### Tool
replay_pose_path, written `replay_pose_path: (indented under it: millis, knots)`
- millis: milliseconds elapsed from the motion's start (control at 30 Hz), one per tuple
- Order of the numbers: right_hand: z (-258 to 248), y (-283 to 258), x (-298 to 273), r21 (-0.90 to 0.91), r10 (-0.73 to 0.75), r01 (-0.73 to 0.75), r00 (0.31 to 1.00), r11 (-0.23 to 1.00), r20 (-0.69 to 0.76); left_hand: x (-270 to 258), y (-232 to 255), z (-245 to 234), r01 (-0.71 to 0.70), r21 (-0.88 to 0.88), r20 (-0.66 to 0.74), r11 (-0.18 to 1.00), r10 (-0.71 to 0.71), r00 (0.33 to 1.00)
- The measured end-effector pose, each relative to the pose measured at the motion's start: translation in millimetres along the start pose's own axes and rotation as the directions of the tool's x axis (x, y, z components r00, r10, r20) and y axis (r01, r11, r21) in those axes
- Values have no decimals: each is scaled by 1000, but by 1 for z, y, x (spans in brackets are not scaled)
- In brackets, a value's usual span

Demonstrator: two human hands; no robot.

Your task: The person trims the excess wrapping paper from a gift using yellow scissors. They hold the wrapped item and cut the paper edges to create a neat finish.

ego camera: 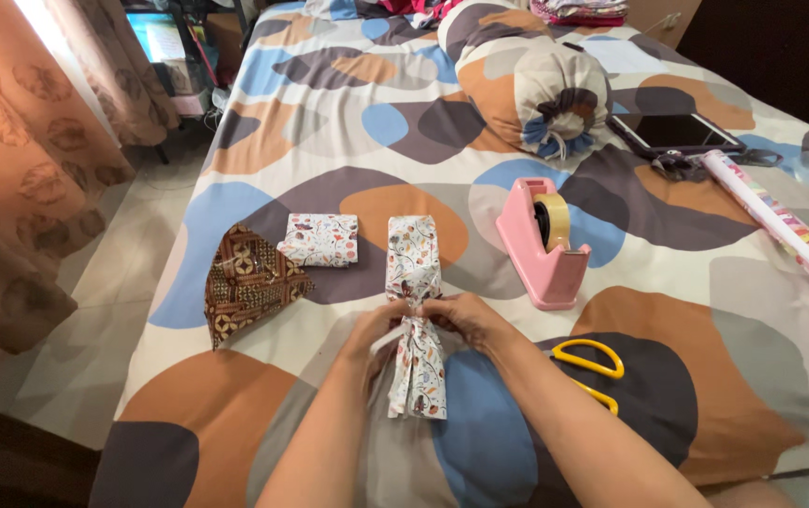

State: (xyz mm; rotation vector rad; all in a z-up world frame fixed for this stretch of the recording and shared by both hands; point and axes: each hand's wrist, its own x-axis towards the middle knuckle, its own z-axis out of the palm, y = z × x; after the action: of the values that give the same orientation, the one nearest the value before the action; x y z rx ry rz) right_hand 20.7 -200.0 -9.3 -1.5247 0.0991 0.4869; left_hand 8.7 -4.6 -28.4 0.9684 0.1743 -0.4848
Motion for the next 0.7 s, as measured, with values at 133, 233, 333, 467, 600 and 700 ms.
replay_pose_path:
  millis: [133, 233, 333, 467, 600, 700]
  knots:
    - [-1, -6, -5, 71, 9, -11, 1000, 997, 26, 12, -4, -16, 57, -76, 27, 996, -55, 998]
    - [-2, -10, -4, 132, 34, -35, 999, 991, 11, 14, -5, -22, 54, -124, 43, 991, -49, 998]
    - [-4, -8, -3, 165, 25, -29, 999, 986, 24, 10, -4, -20, 62, -138, 60, 988, -54, 997]
    - [-7, 1, -3, 130, -63, 52, 995, 990, 77, -3, 2, -12, 50, -110, 104, 993, -39, 994]
    - [-7, 5, -7, 113, -82, 74, 994, 991, 74, -11, 6, -6, 32, -97, 120, 995, -20, 993]
    - [-6, 6, -11, 120, -92, 86, 994, 989, 52, -11, 4, -4, 29, -64, 118, 998, -21, 993]
